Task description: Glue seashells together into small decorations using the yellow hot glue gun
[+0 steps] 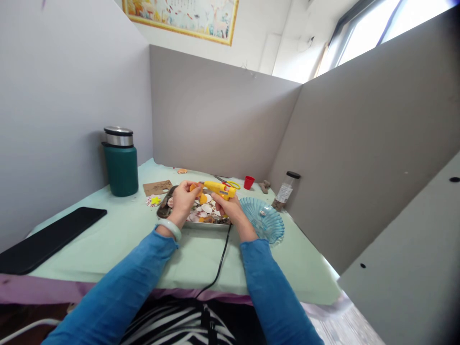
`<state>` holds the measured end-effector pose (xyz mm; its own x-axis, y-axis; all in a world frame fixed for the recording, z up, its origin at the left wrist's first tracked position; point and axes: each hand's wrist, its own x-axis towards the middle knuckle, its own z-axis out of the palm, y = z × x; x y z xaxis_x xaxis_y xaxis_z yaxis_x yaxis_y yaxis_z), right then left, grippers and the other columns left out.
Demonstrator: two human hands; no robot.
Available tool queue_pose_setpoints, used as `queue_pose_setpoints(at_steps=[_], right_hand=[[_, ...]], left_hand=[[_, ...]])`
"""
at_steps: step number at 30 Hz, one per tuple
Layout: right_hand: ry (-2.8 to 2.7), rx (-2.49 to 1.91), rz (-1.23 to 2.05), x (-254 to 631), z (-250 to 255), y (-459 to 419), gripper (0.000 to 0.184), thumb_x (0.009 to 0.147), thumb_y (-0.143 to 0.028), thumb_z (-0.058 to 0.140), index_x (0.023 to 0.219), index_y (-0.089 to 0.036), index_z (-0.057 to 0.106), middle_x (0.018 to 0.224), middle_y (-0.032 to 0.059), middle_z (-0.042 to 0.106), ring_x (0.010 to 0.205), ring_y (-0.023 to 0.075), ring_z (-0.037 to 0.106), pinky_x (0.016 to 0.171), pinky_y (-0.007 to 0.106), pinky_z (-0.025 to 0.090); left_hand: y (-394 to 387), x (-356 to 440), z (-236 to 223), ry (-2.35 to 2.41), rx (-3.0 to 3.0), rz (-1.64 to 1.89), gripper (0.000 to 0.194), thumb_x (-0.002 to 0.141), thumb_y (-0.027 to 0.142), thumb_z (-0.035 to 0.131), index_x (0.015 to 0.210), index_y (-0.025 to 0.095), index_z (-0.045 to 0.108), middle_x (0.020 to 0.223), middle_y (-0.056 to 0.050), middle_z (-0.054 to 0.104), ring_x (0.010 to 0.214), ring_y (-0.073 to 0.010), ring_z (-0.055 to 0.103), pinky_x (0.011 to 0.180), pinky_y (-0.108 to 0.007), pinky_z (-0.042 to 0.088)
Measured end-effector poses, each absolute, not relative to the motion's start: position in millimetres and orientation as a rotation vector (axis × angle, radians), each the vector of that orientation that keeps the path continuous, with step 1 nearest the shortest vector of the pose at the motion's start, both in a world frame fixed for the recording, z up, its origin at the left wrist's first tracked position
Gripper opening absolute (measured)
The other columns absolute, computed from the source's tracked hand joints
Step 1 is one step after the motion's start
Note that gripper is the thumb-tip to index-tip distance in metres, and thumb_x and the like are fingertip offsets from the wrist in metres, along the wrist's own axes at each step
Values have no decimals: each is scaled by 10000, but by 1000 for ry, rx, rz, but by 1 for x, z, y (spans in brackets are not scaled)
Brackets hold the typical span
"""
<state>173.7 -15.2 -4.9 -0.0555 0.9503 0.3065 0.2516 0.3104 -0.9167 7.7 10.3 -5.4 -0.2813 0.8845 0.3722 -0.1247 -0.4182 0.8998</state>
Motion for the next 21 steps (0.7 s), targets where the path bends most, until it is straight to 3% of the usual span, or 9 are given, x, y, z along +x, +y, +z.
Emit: queue_pose_setpoints(at_steps=[21], right_hand=[[-1525, -1167, 830, 174, -6, -15, 498, 760, -596, 671, 501, -190, 542, 433, -18, 506, 386, 85, 427, 432, 231, 348]], left_hand=[[-2, 10, 6, 887, 1077, 1746, 495, 492, 395, 884, 798, 132, 599, 698, -18, 644, 596, -130, 595, 567, -247, 467]])
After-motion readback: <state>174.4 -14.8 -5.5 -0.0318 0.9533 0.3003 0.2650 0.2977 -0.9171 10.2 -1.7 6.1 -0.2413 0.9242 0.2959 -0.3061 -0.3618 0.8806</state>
